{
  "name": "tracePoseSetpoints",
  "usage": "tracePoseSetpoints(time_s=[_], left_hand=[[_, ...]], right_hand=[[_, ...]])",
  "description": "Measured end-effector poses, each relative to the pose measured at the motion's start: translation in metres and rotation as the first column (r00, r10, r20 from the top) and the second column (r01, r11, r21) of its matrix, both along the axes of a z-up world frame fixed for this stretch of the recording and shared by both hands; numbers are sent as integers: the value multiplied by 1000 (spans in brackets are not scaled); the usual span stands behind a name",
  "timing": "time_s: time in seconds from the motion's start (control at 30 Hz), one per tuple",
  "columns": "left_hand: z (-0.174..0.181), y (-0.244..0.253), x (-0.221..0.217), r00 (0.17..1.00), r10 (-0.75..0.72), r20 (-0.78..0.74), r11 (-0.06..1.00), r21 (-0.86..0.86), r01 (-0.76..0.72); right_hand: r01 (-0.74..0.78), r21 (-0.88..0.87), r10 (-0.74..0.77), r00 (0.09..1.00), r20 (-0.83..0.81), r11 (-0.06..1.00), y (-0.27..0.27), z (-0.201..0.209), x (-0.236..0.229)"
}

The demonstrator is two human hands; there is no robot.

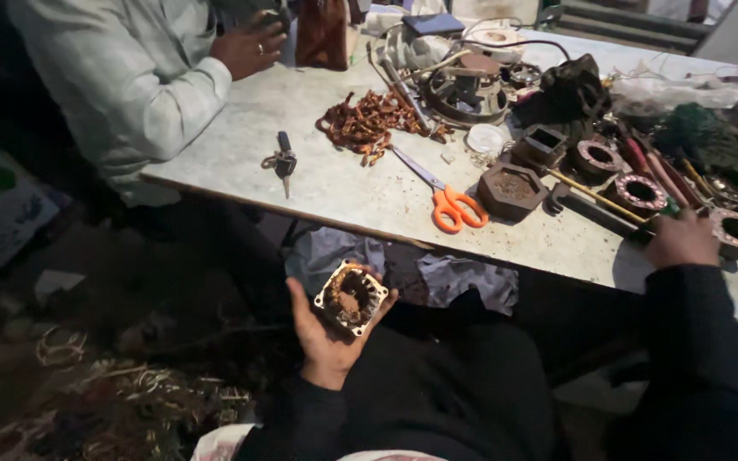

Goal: The person uses orange-handled scissors to cut and remove copper wire from a metal stator core. They also use a wooden stick and a hammer to loosen and extract the wire. The removed copper pieces are placed on the table.

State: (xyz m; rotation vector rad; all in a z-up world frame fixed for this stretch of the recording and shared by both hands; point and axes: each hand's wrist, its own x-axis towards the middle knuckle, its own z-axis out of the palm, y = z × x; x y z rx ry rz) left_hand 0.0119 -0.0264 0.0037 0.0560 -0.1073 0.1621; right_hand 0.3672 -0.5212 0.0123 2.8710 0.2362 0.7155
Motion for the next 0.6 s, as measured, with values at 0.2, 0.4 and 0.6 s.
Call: tracePoseSetpoints(time_s=[0.2, 0.4, 0.6], left_hand=[[17, -8, -3, 998, 57, 14, 998, 31, -58], [21, -3, -2, 947, 313, 78, 935, 151, -321], [34, -1, -4, 845, 535, 25, 832, 159, -531]], right_hand=[[-75, 59, 80, 993, -81, 995, -1, 31, -4], [-405, 264, 326, 898, 296, 875, 27, 46, -132], [-498, 773, 716, 693, 82, 394, 117, 13, -292]])
